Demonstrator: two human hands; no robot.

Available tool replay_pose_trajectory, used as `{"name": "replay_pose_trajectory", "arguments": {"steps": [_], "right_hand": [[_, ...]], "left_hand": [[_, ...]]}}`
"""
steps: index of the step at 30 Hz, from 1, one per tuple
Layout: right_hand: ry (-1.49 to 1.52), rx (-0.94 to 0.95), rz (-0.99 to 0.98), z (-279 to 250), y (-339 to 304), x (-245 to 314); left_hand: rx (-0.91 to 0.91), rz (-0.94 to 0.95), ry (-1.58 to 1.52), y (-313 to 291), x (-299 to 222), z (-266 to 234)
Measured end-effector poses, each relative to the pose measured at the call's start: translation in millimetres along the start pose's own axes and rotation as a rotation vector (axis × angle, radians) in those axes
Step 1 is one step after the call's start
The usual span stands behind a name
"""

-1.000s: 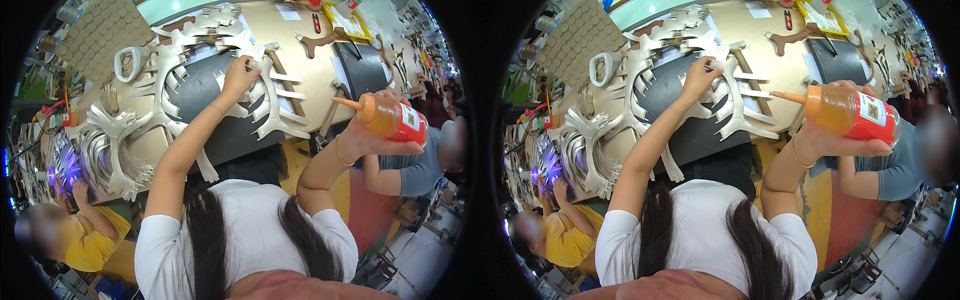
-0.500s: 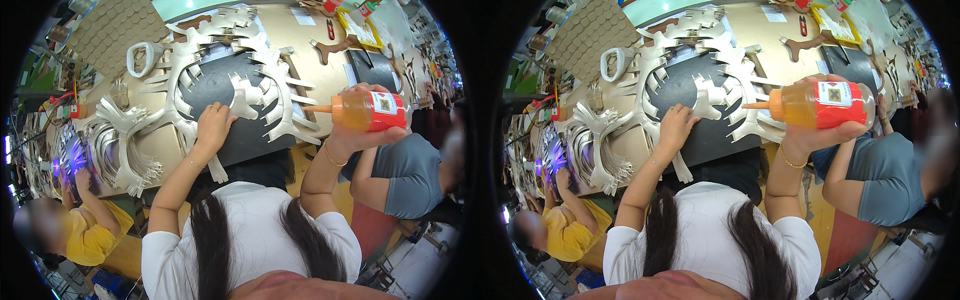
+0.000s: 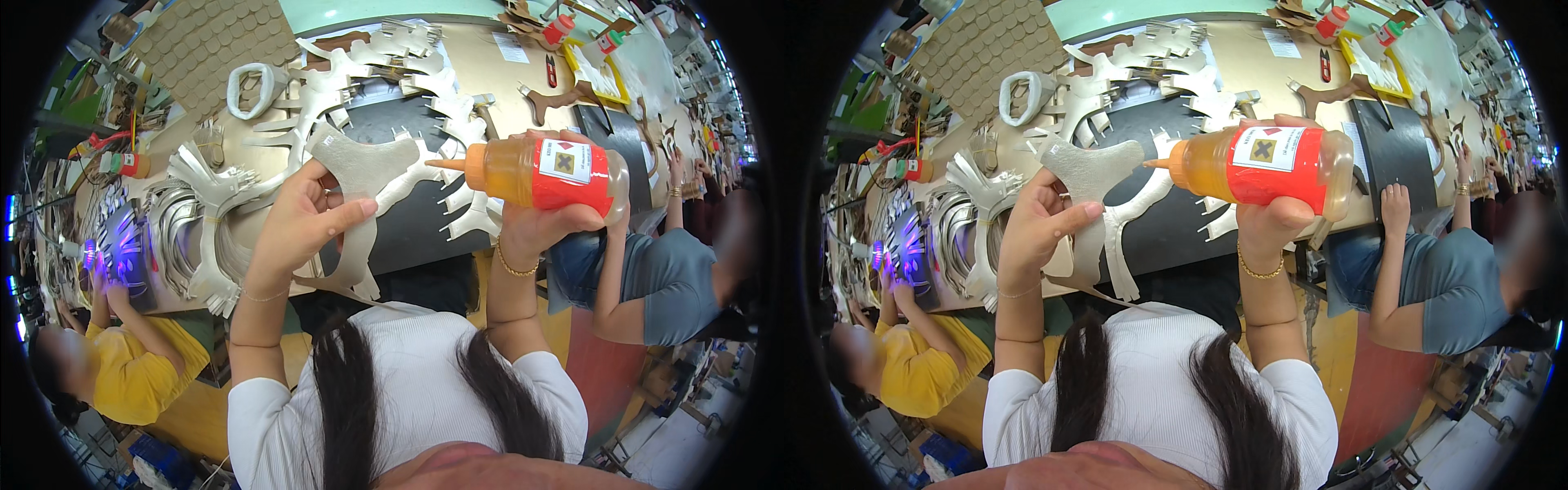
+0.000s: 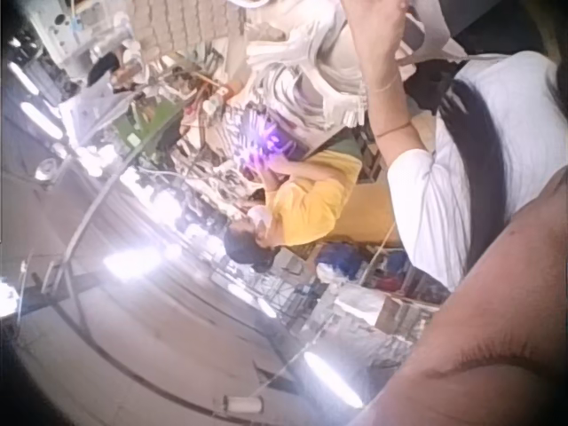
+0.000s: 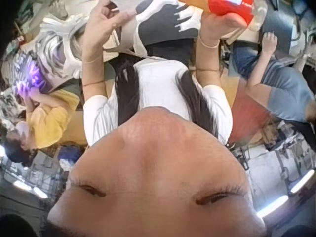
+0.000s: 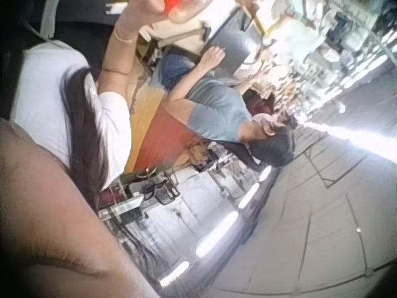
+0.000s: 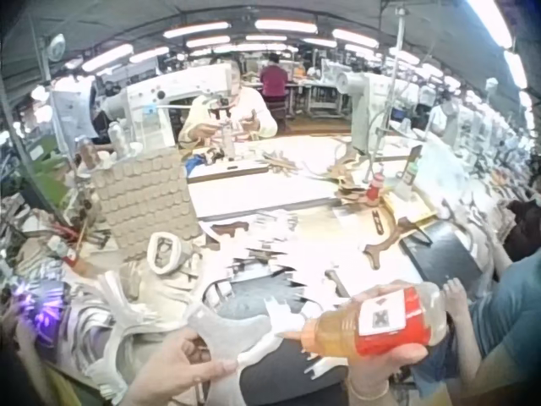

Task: The person applies glue from a bottle to the edges of white plastic components and then presses them together to form assembled units. The person repeats this process for several pieces, handling each component individually and placing the finished assemblies on the table.

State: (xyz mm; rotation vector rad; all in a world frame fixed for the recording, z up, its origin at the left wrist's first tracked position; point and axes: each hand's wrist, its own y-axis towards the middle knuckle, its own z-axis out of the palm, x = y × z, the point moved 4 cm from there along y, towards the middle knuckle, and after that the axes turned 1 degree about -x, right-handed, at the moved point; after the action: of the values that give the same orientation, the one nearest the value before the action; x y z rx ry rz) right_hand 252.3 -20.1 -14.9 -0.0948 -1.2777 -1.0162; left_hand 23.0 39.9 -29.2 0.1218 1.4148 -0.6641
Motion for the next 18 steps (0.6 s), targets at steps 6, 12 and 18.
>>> {"name": "replay_pose_trajectory", "arguments": {"steps": [6,12,18], "right_hand": [[-0.028,0.054,-0.045,15.8,0.8,4.7],[-0.045,0.050,-0.058,18.1,-0.5,5.4],[-0.056,0.104,-0.048,24.9,-5.3,6.0]], "left_hand": [[0.013,-0.012,-0.034,-10.1,-3.3,3.2],[0.050,0.080,-0.003,-13.6,-4.1,4.6],[0.067,0.077,-0.003,-12.6,-1.1,7.6]]}}
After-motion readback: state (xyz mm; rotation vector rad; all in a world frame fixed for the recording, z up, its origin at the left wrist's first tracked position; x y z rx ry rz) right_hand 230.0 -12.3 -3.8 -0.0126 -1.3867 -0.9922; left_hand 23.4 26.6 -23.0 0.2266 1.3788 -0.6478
